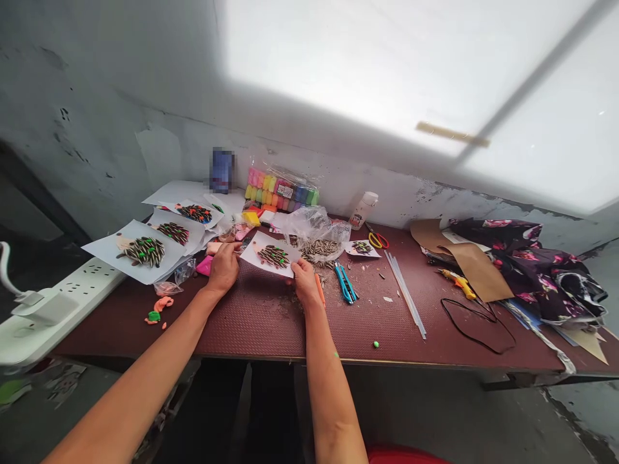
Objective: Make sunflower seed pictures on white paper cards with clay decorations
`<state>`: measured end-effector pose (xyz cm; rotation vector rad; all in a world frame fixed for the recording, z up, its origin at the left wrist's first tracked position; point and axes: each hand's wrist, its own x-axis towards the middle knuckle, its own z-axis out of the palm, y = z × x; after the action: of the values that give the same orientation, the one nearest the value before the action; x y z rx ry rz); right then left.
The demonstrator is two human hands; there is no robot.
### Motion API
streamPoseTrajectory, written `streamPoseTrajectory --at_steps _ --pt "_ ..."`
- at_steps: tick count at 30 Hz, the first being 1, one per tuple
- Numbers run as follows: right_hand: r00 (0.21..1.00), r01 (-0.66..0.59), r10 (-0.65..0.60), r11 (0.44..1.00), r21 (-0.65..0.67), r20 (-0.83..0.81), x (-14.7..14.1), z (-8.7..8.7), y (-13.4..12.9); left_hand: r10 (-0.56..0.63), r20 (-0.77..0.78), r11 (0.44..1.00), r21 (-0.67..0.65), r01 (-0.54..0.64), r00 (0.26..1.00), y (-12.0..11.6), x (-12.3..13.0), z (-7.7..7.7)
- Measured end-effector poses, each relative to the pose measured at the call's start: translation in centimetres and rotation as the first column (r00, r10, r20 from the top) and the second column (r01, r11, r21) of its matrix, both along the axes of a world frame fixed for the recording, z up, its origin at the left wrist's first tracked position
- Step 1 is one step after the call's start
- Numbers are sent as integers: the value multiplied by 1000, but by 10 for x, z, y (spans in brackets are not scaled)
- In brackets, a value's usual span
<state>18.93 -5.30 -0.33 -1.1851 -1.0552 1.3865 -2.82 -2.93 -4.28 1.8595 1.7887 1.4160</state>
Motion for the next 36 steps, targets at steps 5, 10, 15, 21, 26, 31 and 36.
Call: streamPoseTrajectory --at_steps 5,10,15,21,26,31,36 --pt "999 13 -14 1000 -14 -48 -1 -1 1 -91 -293 995 -72 73 952 -9 5 4" --pt "995 1 -3 1000 -29 -98 -3 1 -1 -93 -445 995 -81 63 891 -18 10 15" --pt "993 7 -10 1000 -24 -122 -6 0 -1 -109 -520 994 -64 89 847 -23 15 18" --pt "991 32 -35 999 -29 -128 -13 0 -3 -111 -538 992 -9 125 835 -26 18 13" --pt "992 42 -45 999 -24 -115 -25 6 -5 -115 -498 993 -28 116 860 -27 21 11" --pt "988 0 1 1000 5 -156 -42 12 -6 -128 -483 992 -63 111 866 -23 22 9" --pt "973 -68 77 996 50 -216 -59 16 -8 -153 -461 988 -75 134 874 -19 22 8"
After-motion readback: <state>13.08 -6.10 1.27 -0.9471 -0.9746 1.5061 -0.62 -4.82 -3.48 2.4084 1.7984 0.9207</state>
